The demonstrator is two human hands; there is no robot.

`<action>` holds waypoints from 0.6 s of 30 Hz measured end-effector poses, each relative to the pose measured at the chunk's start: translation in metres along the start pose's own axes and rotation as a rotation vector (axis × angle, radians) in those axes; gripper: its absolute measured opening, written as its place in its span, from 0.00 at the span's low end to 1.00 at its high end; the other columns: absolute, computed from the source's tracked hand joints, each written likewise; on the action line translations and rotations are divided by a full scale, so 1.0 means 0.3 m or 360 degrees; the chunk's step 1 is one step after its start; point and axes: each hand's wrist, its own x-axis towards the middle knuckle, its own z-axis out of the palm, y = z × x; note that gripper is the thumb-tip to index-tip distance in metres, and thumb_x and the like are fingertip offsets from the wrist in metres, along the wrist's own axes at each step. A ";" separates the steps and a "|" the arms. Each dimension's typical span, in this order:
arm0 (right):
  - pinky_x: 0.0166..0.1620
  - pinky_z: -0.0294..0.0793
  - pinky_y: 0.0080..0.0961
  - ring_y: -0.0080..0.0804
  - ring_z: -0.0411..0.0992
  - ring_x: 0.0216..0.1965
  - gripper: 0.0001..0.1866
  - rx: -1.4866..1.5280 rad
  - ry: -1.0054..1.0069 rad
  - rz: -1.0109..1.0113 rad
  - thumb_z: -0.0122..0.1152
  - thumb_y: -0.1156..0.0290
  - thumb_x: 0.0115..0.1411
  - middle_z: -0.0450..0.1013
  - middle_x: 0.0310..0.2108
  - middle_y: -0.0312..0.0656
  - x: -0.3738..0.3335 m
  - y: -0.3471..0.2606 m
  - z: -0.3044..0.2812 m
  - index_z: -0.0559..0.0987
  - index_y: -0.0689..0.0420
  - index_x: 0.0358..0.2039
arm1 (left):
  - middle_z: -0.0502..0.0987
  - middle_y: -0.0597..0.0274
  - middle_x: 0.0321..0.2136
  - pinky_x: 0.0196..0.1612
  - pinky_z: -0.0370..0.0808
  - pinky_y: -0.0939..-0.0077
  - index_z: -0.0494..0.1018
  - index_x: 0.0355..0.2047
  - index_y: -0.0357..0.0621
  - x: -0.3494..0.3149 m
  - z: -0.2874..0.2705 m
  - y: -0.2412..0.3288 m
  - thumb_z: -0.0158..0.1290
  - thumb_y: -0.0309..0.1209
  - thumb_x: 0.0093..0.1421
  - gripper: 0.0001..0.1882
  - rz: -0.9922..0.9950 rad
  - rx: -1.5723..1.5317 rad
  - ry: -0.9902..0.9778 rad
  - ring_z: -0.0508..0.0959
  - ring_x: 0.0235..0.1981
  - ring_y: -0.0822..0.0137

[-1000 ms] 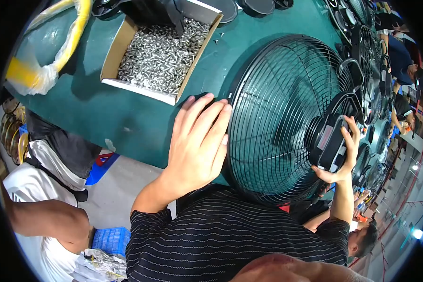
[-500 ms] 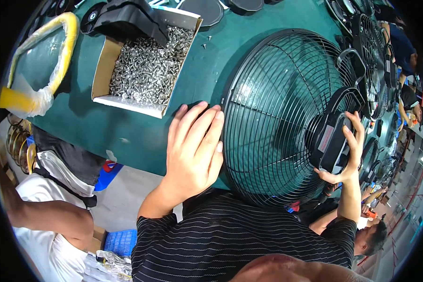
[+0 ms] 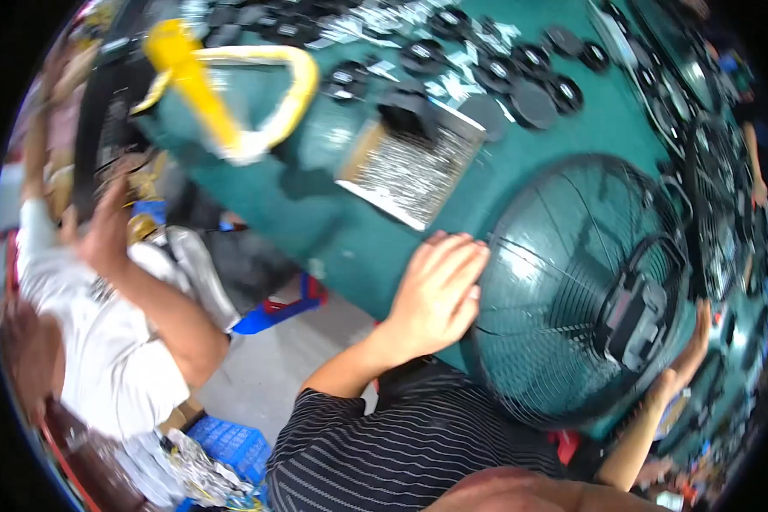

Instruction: Assembling industrial fans by using an electric screwdriver to attach handles and rims to the fan guards and housing.

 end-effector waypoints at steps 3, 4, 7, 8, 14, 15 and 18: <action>0.72 0.47 0.41 0.46 0.57 0.69 0.34 0.0235 0.0486 0.0561 0.40 0.51 0.72 0.60 0.66 0.54 -0.189 0.114 -0.092 0.59 0.66 0.67 | 0.74 0.50 0.52 0.63 0.63 0.51 0.72 0.53 0.33 -0.015 -0.001 0.012 0.53 0.26 0.56 0.23 -0.0008 -0.0022 0.0069 0.71 0.57 0.51; 0.72 0.47 0.42 0.46 0.57 0.68 0.30 0.0432 0.0618 0.0734 0.37 0.56 0.74 0.61 0.65 0.54 -0.255 0.147 -0.112 0.59 0.65 0.67 | 0.74 0.48 0.52 0.64 0.62 0.51 0.72 0.54 0.33 -0.020 0.000 0.017 0.53 0.26 0.57 0.23 0.0007 -0.0022 0.0078 0.71 0.57 0.50; 0.72 0.46 0.42 0.46 0.55 0.69 0.29 0.0793 0.0678 0.0946 0.34 0.57 0.74 0.60 0.65 0.55 -0.407 0.207 -0.134 0.60 0.65 0.66 | 0.71 0.44 0.55 0.65 0.61 0.53 0.69 0.56 0.31 -0.031 0.002 0.027 0.52 0.28 0.61 0.24 0.0017 -0.0067 0.0106 0.69 0.59 0.47; 0.72 0.46 0.41 0.46 0.54 0.70 0.29 0.0828 0.0638 0.0916 0.33 0.57 0.74 0.60 0.66 0.55 -0.441 0.217 -0.121 0.60 0.65 0.67 | 0.70 0.42 0.57 0.65 0.60 0.54 0.68 0.58 0.31 -0.031 0.009 0.033 0.51 0.29 0.62 0.24 -0.0019 -0.0097 0.0077 0.68 0.60 0.46; 0.72 0.43 0.34 0.38 0.50 0.72 0.31 0.0830 0.0571 0.0555 0.34 0.56 0.74 0.56 0.69 0.51 -0.470 0.201 -0.013 0.59 0.68 0.67 | 0.56 0.44 0.68 0.71 0.48 0.67 0.54 0.67 0.28 0.044 0.133 0.080 0.52 0.39 0.68 0.36 -0.0271 -0.0795 0.0103 0.54 0.71 0.56; 0.72 0.43 0.33 0.37 0.50 0.71 0.31 0.0794 0.0602 0.0611 0.34 0.56 0.74 0.57 0.69 0.51 -0.462 0.193 -0.002 0.60 0.69 0.67 | 0.56 0.43 0.68 0.71 0.50 0.67 0.55 0.66 0.28 0.055 0.161 0.090 0.55 0.37 0.66 0.37 -0.0279 -0.0887 0.0181 0.55 0.70 0.57; 0.71 0.46 0.31 0.37 0.53 0.70 0.30 0.0716 0.0687 0.0487 0.37 0.58 0.74 0.58 0.68 0.51 -0.451 0.171 0.007 0.62 0.70 0.65 | 0.63 0.42 0.64 0.68 0.56 0.67 0.57 0.65 0.26 0.053 0.198 0.095 0.61 0.34 0.60 0.39 -0.0299 -0.0814 0.0359 0.62 0.67 0.56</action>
